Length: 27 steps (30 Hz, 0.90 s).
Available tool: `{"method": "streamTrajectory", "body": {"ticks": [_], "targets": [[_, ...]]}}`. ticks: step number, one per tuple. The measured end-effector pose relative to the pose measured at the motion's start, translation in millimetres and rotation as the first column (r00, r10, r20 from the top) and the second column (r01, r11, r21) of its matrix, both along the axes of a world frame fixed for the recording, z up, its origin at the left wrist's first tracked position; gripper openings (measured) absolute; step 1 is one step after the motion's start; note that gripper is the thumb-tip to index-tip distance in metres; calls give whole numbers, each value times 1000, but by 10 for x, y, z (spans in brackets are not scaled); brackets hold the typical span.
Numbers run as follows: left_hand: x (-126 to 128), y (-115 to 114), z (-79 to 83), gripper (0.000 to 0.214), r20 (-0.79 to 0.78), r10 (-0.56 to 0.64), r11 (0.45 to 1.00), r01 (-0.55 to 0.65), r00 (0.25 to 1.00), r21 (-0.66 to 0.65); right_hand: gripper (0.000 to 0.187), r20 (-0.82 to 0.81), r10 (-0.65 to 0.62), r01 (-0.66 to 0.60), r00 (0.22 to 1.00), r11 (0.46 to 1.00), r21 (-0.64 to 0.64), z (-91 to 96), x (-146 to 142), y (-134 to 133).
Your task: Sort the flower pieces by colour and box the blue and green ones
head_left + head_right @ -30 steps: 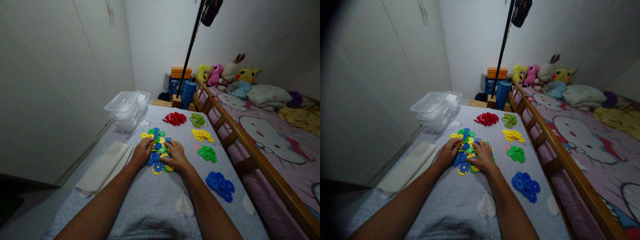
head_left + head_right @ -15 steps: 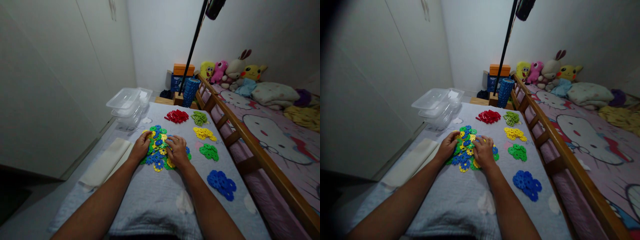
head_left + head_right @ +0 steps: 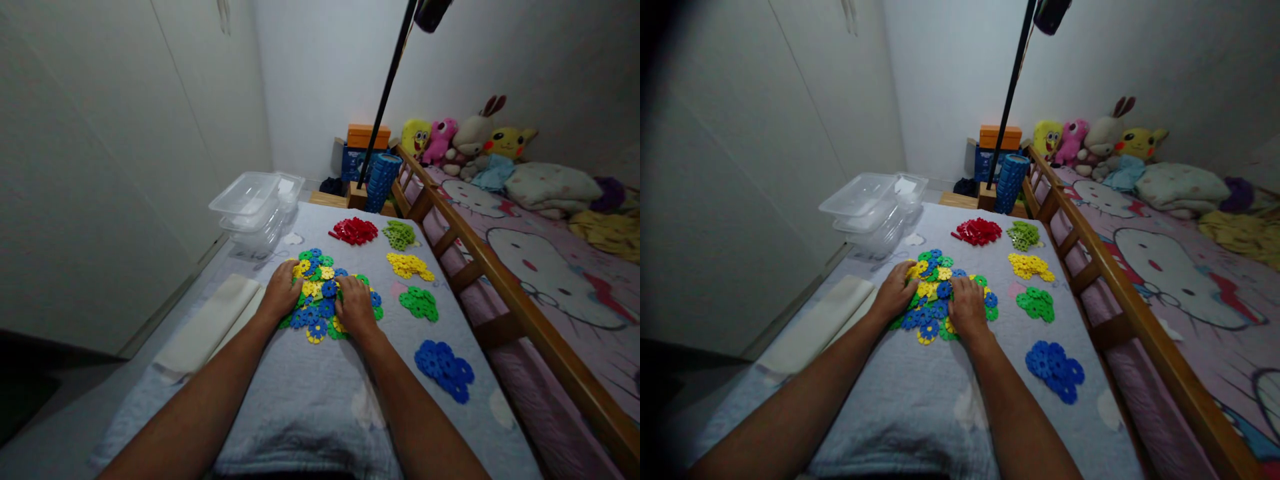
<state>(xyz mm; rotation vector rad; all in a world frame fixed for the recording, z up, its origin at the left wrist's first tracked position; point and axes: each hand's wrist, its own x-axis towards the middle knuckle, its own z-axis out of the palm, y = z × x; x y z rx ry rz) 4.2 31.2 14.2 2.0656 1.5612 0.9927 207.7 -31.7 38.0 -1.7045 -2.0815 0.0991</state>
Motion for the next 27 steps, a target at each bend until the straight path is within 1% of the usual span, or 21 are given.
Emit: {"method": "streamTrajectory", "body": {"ticks": [4,6,7,9,11,12,14,17,20,22,23,25,27], "targets": [[19,-44,46,49,-52,-57,995,53,997,-84,29,12,-82,82,997,996,18,4,13,-1],[28,-75,76,48,-38,-82,992,78,996,-95,30,12,-113,113,993,993,40,32,-13,-11],[30,-87,86,47,-23,-89,991,87,996,-99,31,15,-109,108,994,992,59,50,-32,-18],[34,-103,91,45,22,-101,989,103,995,-108,37,44,-49,45,998,995,89,80,-79,-33],[36,-105,82,44,81,-114,985,123,990,-117,40,99,41,-49,994,996,79,89,-127,-40],[35,-101,78,43,115,-120,984,133,986,-120,39,127,77,-85,989,995,60,80,-147,-38],[33,-87,82,43,171,-125,982,146,977,-116,31,163,114,-119,980,993,24,43,-170,-24],[22,-59,125,42,173,-119,988,134,978,-78,22,148,124,-129,981,991,24,-34,-149,11],[5,-43,169,40,65,-144,989,145,987,-16,21,39,100,-103,994,991,87,-83,-82,40],[-1,-50,166,38,-51,-154,988,154,987,1,22,-90,99,-86,991,987,136,-86,-31,53],[-1,-58,152,39,-113,-135,991,136,984,0,23,-167,108,-81,980,984,161,-80,-9,59],[8,-78,109,46,-219,-58,998,56,974,-15,24,-335,140,-74,932,977,202,-59,25,67],[25,-95,69,52,-283,-1,999,-8,959,-33,24,-502,153,-51,851,976,211,-37,42,74]]}}
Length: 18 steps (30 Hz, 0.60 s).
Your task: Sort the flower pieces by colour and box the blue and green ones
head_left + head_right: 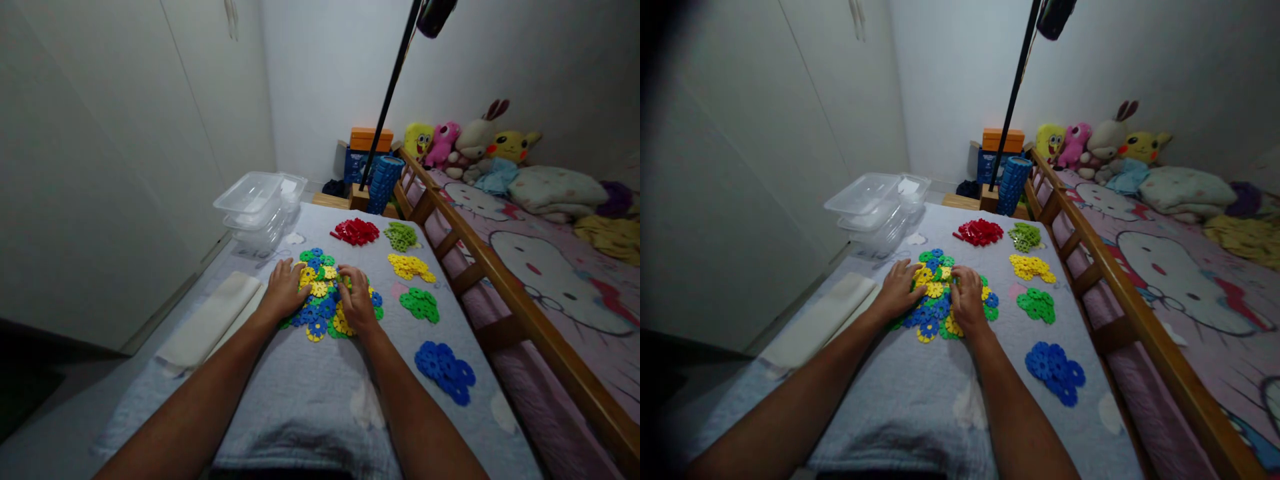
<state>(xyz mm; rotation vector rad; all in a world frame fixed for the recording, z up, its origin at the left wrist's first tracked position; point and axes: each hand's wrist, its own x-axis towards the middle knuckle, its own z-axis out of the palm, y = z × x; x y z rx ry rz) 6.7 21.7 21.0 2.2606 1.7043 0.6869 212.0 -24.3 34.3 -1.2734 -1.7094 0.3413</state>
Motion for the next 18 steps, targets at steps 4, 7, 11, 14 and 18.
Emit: {"method": "streamTrajectory", "body": {"ticks": [4,7,11,14,18], "targets": [[29,-9,-5,48,-14,-83,995,82,996,-48,21,-322,34,-61,946,995,-74,11,0,16],[36,-18,55,44,41,-198,976,201,979,-85,22,-537,61,-147,842,982,-119,10,1,30],[59,-2,142,37,85,-309,943,317,947,-102,20,-701,5,-158,713,975,-154,118,66,38],[94,117,171,36,45,-270,959,273,962,-78,25,-788,-42,-196,614,959,-204,305,168,60],[104,435,141,43,-21,-161,986,160,987,-36,34,-842,-116,-325,527,888,-326,538,365,189]]}}
